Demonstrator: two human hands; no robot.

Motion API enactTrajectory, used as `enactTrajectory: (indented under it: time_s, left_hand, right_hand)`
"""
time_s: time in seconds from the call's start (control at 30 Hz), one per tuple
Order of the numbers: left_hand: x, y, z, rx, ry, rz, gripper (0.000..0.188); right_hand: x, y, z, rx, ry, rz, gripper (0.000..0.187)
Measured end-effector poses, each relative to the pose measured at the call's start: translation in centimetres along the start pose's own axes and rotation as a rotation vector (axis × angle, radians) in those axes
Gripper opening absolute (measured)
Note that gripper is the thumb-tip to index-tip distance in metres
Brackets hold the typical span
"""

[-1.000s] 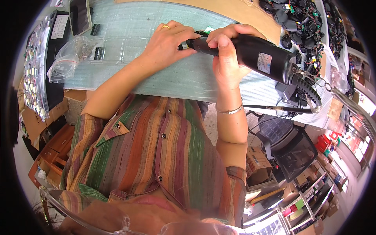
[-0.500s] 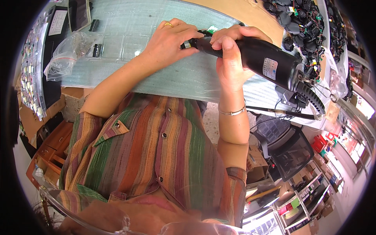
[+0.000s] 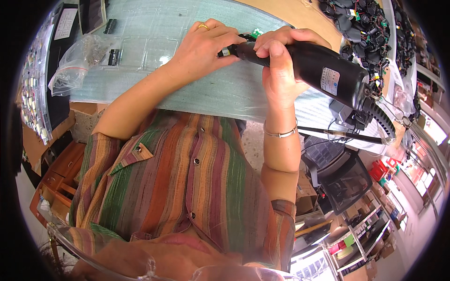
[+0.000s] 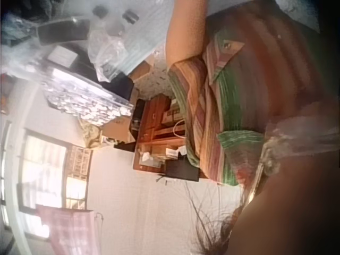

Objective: The person uses a handheld electric screwdriver to fasten screws into small black electronic components on a workbench. After securing several units, the person empties a plastic tray of similar components onto the table and begins sorting and inspecting them by hand.

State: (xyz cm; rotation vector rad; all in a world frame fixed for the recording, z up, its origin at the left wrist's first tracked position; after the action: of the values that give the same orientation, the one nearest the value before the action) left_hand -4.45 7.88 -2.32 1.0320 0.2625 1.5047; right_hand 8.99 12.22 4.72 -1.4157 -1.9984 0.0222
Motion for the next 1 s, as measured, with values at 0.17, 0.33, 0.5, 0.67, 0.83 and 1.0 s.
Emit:
enactTrajectory:
  time_s: [0.17,0.33,0.5,0.67,0.83,1.0]
  left_hand:
    - [0.0,-0.2,-0.3,-0.008,0.008,0.013,0.028]
    - [0.2,-0.1,-0.4,-0.015,0.049,-0.045,0.027]
    - [0.3,-0.1,-0.1,-0.029,0.018,0.011,0.029]
    - [0.3,-0.2,0.1,-0.07,0.032,-0.007,0.036]
    - [1.7,1.5,1.8,-0.491,0.257,-0.122,0.036]
    - [3.2,4.4,3.0,-0.51,0.29,-0.099,0.034]
  right_hand:
    - [0.7,-1.7,0.3,-0.104,-0.026,-0.059,0.024]
    - [0.5,-2.3,1.1,-0.167,-0.076,-0.016,0.018]
    - [0.3,-1.5,0.3,-0.184,-0.076,0.046,0.031]
    - [0.0,1.8,-3.4,-0.096,0.026,0.18,0.036]
    - [-1.7,5.9,-7.8,-0.256,0.029,0.396,0.029]
    - [-4.1,9.9,-8.7,-0.379,0.017,0.552,0.028]
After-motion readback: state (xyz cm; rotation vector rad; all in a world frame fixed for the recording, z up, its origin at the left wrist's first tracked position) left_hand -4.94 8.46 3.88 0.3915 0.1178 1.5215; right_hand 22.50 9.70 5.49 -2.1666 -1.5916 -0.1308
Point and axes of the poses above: each hand's wrist, its own x-axis towards the middle knuckle, its own y-axis out of the back of the hand, z = x × y, the point moved 6 cm from there along x, towards the middle knuckle, and after that the axes turned 2 degrees about z, right-handed, at the moved point
